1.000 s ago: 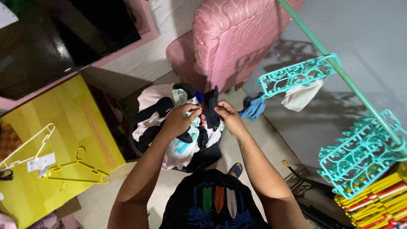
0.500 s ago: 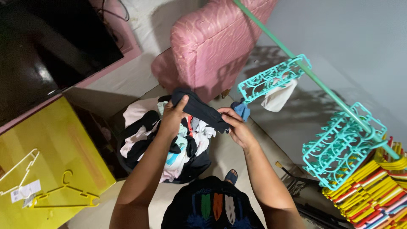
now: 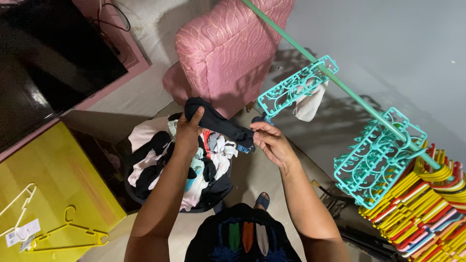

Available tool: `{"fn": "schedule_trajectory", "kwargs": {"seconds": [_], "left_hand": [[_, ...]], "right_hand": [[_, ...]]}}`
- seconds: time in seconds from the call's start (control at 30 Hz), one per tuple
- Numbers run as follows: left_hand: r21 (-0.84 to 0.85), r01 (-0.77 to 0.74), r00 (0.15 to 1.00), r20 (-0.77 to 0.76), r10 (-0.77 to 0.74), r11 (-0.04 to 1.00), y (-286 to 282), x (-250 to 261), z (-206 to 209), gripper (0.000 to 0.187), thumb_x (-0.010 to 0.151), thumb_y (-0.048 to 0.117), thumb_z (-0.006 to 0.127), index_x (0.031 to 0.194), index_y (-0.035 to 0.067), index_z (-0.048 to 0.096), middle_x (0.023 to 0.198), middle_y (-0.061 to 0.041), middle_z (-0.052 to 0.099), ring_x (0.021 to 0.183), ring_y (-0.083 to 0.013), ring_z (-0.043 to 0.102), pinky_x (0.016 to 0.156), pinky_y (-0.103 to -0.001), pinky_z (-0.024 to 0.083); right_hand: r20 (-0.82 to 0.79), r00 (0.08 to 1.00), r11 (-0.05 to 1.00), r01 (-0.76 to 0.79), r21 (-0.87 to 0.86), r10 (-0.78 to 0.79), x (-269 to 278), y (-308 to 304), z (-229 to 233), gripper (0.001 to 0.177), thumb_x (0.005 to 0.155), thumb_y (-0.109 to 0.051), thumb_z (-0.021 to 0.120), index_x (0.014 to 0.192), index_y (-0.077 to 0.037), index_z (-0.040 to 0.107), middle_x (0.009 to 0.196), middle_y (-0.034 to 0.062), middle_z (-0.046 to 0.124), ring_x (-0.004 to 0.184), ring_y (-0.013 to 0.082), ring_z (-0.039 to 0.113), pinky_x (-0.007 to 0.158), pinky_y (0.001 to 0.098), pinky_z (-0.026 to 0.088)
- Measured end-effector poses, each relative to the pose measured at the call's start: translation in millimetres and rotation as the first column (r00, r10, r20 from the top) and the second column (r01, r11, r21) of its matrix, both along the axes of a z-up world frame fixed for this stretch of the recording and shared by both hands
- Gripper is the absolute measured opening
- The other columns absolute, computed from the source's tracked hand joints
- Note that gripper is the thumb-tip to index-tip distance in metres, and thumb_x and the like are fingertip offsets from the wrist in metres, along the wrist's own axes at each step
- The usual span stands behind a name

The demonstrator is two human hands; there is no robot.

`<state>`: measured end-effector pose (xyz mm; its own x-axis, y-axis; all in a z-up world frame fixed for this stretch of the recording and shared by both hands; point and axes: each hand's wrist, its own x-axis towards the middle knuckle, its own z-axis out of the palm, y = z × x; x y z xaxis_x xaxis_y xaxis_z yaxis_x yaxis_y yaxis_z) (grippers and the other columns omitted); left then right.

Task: The person picks up small clothing items from a pile on the floor and hangs them one by one on a turquoise plastic drying rack. The items include socks and underwear. The person continues this process throughout the clip, filling the rack with the clothes.

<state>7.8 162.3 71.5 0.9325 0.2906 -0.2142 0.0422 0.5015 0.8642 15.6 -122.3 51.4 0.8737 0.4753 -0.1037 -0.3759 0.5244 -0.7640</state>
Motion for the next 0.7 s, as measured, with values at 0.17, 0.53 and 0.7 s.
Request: {"fn": "schedule_trajectory", "kwargs": {"seconds": [0.17,0.53,0.7], "left_hand": [[-0.036,-0.056,0.997,-0.051,0.054,0.998,-11,-2,-14,0.041,0.088,0.025,0.075,0.126,0.014,0.062,0.109,-0.001,0.070,0.088,-0.0117,0.071,0.070,-0.031,0.063],[0.083,-0.106,0.987,-0.111,0.115,0.991,-13,-6,-42,0.044,0.097,0.024,0.068,0.136,0.009,0.055,0.110,-0.005,0.068,0.085,-0.0155,0.067,0.060,-0.031,0.053],[0.470,-0.202,0.966,0.239,0.097,0.859,-14,-4,-35,0.068,0.091,0.013,0.082,0.142,0.007,0.038,0.130,-0.008,0.056,0.119,-0.0192,0.058,0.099,-0.037,0.047]], "right_hand": [[0.022,0.998,0.998,-0.065,0.014,0.065,-4,8,4,0.031,0.103,0.009,0.058,0.132,0.005,0.069,0.114,0.0057,0.064,0.100,0.0133,0.063,0.090,0.0287,0.051],[-0.064,0.973,0.974,-0.216,0.065,0.220,-22,33,24,0.049,0.088,0.017,0.047,0.132,0.000,0.060,0.125,0.0081,0.064,0.111,0.0165,0.066,0.099,0.0307,0.053],[-0.111,0.994,0.999,-0.028,-0.019,0.025,-9,37,-7,0.040,0.089,0.016,0.048,0.122,0.000,0.064,0.112,0.0096,0.069,0.094,0.0129,0.067,0.082,0.0235,0.053]]}}
